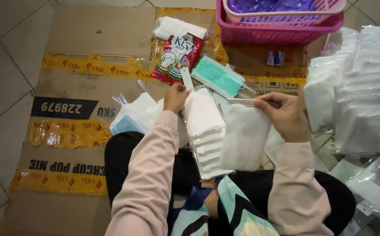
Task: The person sits on the floor and packs white face masks into clear plastic bags. They insert a white cardboard header card into each bag, fold the top, and seal it using a handheld heat sealer. The sealed packages are stacked on the floor.
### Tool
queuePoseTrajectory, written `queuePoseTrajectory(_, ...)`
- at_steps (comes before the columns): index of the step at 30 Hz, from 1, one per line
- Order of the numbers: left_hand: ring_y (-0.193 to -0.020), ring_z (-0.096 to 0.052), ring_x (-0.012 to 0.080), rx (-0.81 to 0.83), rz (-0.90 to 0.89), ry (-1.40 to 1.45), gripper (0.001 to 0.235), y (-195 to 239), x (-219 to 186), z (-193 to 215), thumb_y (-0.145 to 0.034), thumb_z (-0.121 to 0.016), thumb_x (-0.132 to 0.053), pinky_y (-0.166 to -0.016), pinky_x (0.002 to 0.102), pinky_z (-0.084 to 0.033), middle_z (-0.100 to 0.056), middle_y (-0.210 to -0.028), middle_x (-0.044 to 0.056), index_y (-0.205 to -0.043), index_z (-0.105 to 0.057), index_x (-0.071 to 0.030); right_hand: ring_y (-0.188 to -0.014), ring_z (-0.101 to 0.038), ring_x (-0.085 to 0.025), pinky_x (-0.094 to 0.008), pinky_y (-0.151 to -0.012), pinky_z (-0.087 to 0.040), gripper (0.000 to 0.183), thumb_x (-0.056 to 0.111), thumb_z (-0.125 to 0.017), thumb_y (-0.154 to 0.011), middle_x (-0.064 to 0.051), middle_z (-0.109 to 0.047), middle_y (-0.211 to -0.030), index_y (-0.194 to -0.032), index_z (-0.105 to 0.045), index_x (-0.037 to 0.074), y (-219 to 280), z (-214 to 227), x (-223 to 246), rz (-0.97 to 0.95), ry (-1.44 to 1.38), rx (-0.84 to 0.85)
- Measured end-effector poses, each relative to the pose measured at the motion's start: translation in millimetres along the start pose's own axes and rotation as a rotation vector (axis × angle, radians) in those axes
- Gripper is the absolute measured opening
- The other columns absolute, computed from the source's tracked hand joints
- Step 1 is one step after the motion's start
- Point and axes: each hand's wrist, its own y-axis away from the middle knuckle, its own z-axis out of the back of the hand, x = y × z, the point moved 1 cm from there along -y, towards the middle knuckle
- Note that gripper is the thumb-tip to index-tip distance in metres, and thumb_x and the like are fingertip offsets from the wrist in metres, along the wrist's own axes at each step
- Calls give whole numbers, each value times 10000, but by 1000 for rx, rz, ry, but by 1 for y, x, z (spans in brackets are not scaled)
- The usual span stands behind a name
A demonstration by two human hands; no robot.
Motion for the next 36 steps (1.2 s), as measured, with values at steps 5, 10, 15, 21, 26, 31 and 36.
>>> queuePoseTrajectory(5,-1142,-707,227,45,102,-72,270,-8,15,-12,-825,-832,-304,-1020,383,-543,-759,-1128,-12,-1075,-749,-243,-629,-571,-94,-211,-564,-508,91,104,-805,-935,-101,-682,-701,-950,-781,18,-2,10,-1,-42,-24,4)
queuePoseTrajectory(10,-1029,-702,202,32,-205,403,164,13,-41,-12,-849,-774,-101,-992,379,-524,-778,-953,68,-994,-818,-163,-629,-584,-85,-204,-579,-520,85,86,-824,-903,-88,-688,-706,-927,-783,15,1,4,25,-34,-22,9)
queuePoseTrajectory(15,-1031,-650,123,98,-342,568,137,74,-157,8,-894,-759,-92,-990,336,-525,-755,-951,44,-977,-825,-178,-617,-493,-47,-188,-522,-433,72,65,-825,-889,-59,-638,-664,-923,-781,19,13,2,50,55,-7,-20)
queuePoseTrajectory(21,-904,-588,91,342,-429,640,217,151,-243,31,-989,-635,-121,-876,248,-489,-654,-858,27,-1152,-775,-90,-584,-485,-62,-197,-511,-392,59,55,-849,-881,-66,-647,-654,-897,-795,38,27,-7,84,167,72,-115)
queuePoseTrajectory(26,-1128,-671,79,485,-380,685,896,176,-231,25,-984,-209,-768,-977,265,-522,-761,-1182,66,-1271,-733,-100,-641,-533,-136,-265,-638,-425,77,113,-872,-867,-71,-677,-700,-883,-806,78,26,-19,68,331,171,-183)
queuePoseTrajectory(31,-919,-652,84,134,-367,711,279,178,-215,10,-852,-839,-125,-886,255,-528,-746,-961,24,-1113,-754,-76,-652,-556,-160,-287,-645,-433,121,165,-887,-866,-74,-659,-700,-855,-805,77,22,-34,49,405,140,-229)
queuePoseTrajectory(36,-867,-667,74,57,-277,745,262,178,-201,14,-808,-873,-97,-837,259,-564,-754,-903,16,-1048,-769,-85,-642,-583,-163,-260,-629,-462,154,251,-791,-928,-77,-680,-726,-924,-772,98,20,-37,37,358,24,-212)
